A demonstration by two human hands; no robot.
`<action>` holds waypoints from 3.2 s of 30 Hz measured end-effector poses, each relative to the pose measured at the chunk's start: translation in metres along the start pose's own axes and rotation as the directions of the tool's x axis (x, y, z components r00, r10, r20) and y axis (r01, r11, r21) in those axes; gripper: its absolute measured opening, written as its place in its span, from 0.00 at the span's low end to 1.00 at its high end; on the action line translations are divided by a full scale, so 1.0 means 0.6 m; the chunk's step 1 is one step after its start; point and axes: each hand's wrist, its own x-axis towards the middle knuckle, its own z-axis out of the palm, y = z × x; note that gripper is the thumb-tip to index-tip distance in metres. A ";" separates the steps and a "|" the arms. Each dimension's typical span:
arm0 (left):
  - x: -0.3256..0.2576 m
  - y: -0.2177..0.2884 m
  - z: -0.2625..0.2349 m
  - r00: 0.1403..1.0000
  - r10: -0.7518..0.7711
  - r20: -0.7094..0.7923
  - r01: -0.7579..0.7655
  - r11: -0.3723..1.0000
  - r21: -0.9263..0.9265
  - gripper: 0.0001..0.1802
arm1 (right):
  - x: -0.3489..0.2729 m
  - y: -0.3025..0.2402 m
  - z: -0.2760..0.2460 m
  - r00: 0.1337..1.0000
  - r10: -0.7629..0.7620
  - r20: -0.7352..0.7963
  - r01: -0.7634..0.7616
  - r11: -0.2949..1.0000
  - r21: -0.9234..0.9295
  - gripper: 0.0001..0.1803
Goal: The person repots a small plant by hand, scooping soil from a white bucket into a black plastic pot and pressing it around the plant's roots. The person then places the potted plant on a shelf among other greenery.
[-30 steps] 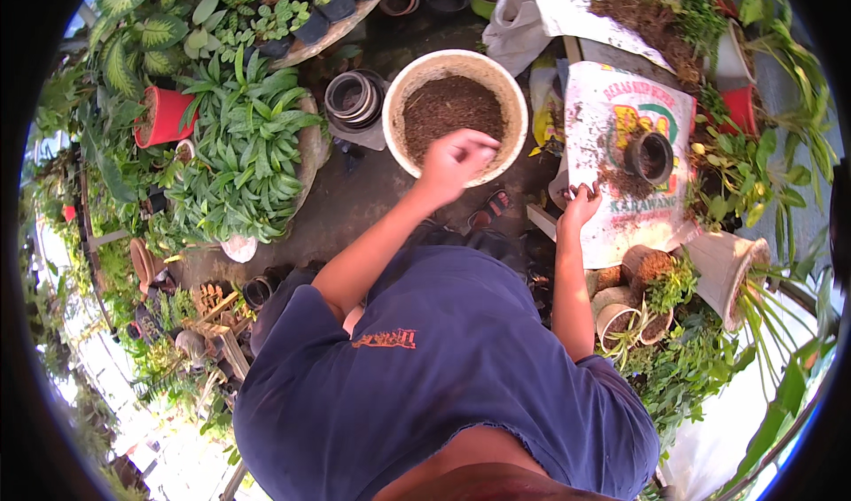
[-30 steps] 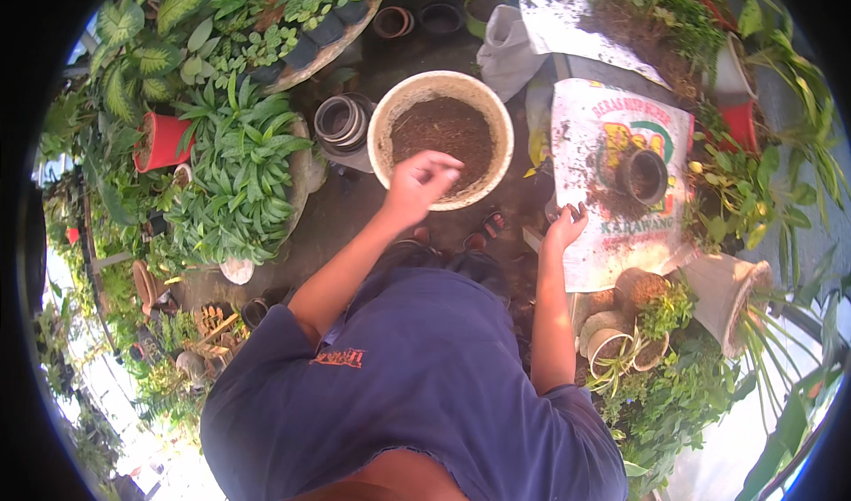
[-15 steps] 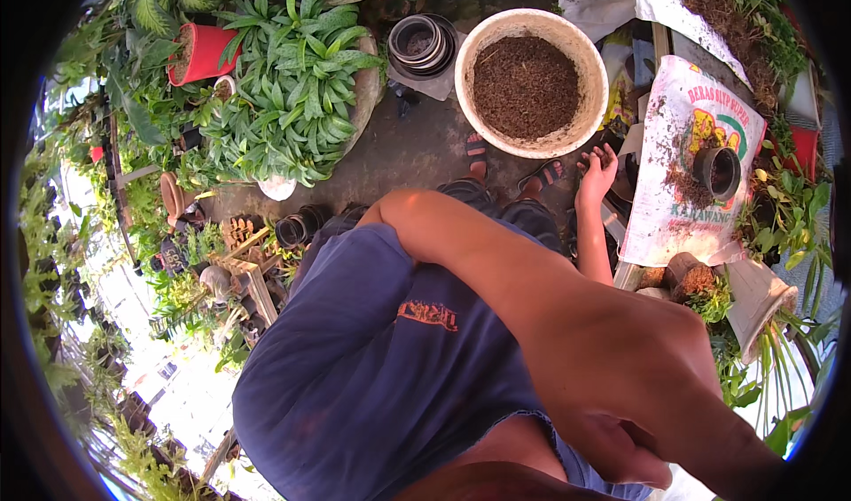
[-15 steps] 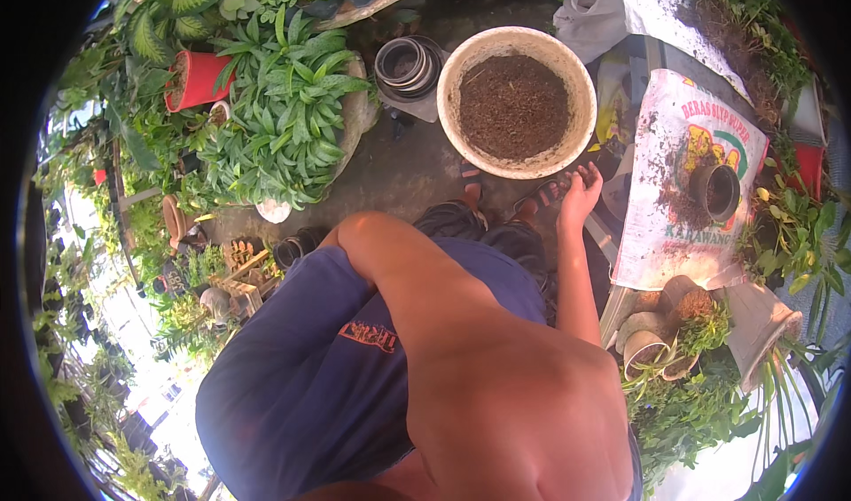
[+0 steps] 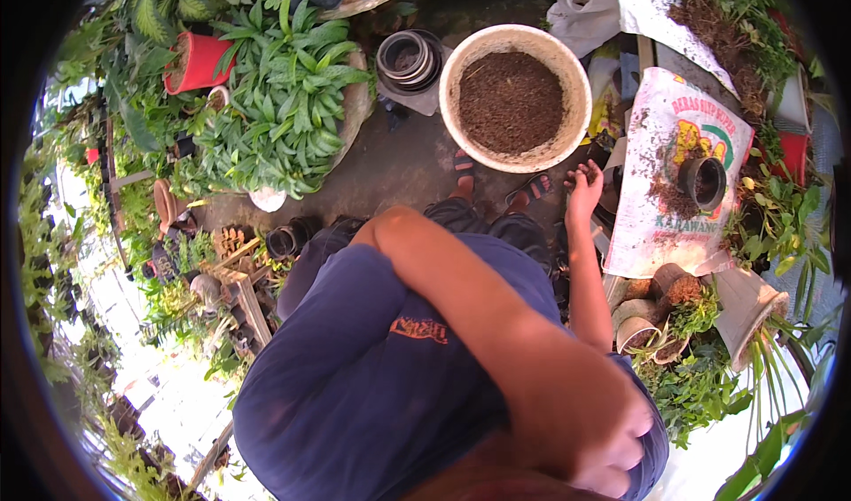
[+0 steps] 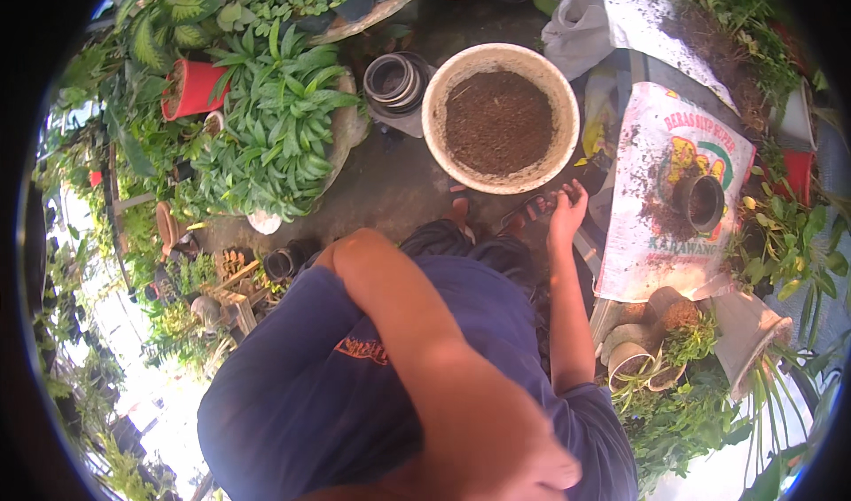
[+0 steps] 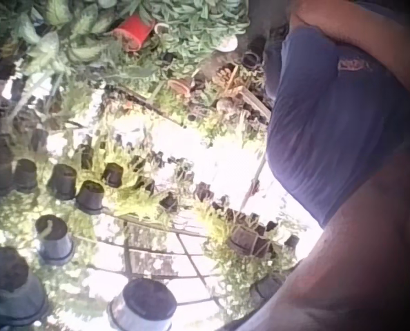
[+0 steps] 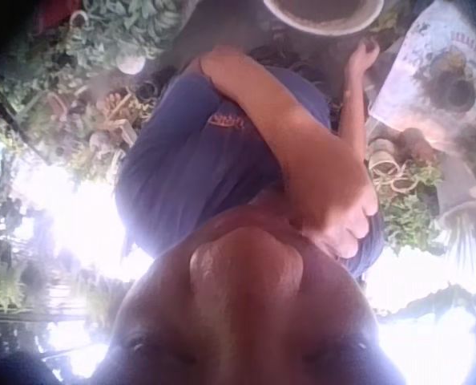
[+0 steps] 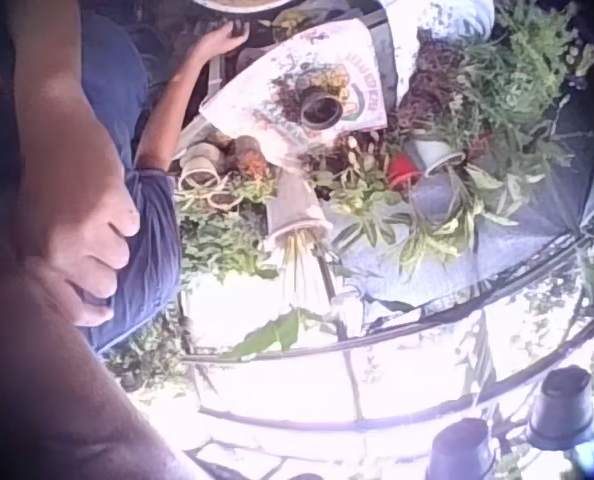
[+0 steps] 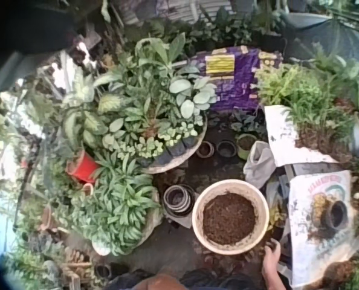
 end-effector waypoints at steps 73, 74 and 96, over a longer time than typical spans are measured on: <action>-0.831 -0.033 -0.221 -0.366 -0.577 -0.730 0.903 -0.031 -0.429 0.18 | 0.124 0.015 0.254 0.598 0.593 0.540 -0.778 0.592 0.211 0.19; -0.823 -0.029 -0.217 -0.335 -0.596 -0.730 0.908 0.003 -0.420 0.17 | 0.116 0.009 0.251 0.604 0.596 0.529 -0.773 0.599 0.209 0.20; -0.503 -0.295 -0.048 0.151 -0.826 -0.544 0.923 0.315 -0.222 0.17 | 0.127 -0.374 -0.299 0.932 0.052 0.359 -0.315 0.607 0.729 0.14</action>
